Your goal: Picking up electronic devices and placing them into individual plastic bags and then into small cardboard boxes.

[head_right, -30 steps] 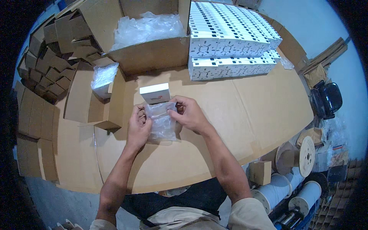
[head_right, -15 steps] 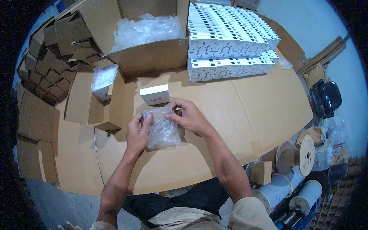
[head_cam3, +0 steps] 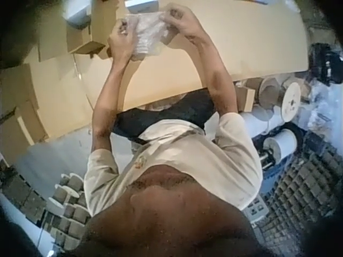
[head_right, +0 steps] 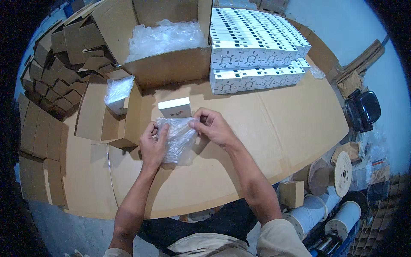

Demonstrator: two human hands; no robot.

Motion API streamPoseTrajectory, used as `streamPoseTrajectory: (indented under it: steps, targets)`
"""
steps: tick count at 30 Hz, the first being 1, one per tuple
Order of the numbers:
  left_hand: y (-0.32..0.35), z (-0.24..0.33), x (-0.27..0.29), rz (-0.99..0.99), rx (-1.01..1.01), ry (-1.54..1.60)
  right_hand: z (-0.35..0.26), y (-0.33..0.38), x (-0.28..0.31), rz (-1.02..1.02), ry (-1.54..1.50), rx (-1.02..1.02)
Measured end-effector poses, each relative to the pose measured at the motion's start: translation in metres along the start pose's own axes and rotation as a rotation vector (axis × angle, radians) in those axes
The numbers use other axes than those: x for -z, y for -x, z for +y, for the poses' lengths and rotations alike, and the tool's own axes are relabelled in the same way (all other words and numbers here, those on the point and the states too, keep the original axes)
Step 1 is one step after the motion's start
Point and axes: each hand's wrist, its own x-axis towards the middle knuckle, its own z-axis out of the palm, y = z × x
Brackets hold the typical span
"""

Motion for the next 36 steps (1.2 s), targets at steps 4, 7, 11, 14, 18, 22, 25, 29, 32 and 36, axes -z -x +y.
streamPoseTrajectory:
  steps: [4,7,11,14,18,22,25,29,32,36]
  targets:
    - [-0.001,-0.005,0.003,0.065,-0.049,-0.028,-0.003,0.000,-0.014,0.075,-0.113,0.069]
    - [-0.001,0.000,0.002,0.081,-0.029,0.007,-0.001,0.005,-0.032,0.024,-0.052,0.015]
    - [-0.002,-0.001,0.000,0.120,-0.075,-0.066,0.002,0.003,-0.022,-0.139,0.098,-0.126]
    - [-0.003,-0.006,0.002,0.145,-0.127,-0.103,-0.013,0.001,-0.012,-0.184,0.162,-0.220]
    - [-0.004,0.006,0.009,0.057,0.018,-0.088,-0.023,0.004,0.002,-0.340,0.165,-0.284]
    - [0.000,-0.004,0.009,-0.170,0.123,0.341,-0.025,0.002,0.005,-0.352,0.186,-0.305]
    - [0.004,-0.002,0.020,-0.534,0.228,0.256,-0.029,0.004,0.008,-0.281,0.116,-0.264]
    - [0.004,0.000,0.028,-0.628,0.469,0.430,-0.032,0.006,0.014,-0.211,0.150,-0.258]
    - [-0.001,0.000,0.032,-0.624,0.439,0.448,-0.029,0.006,0.022,-0.226,0.164,-0.209]
    - [-0.009,0.018,0.050,-0.554,0.372,0.340,-0.027,0.006,0.028,-0.197,0.219,-0.227]
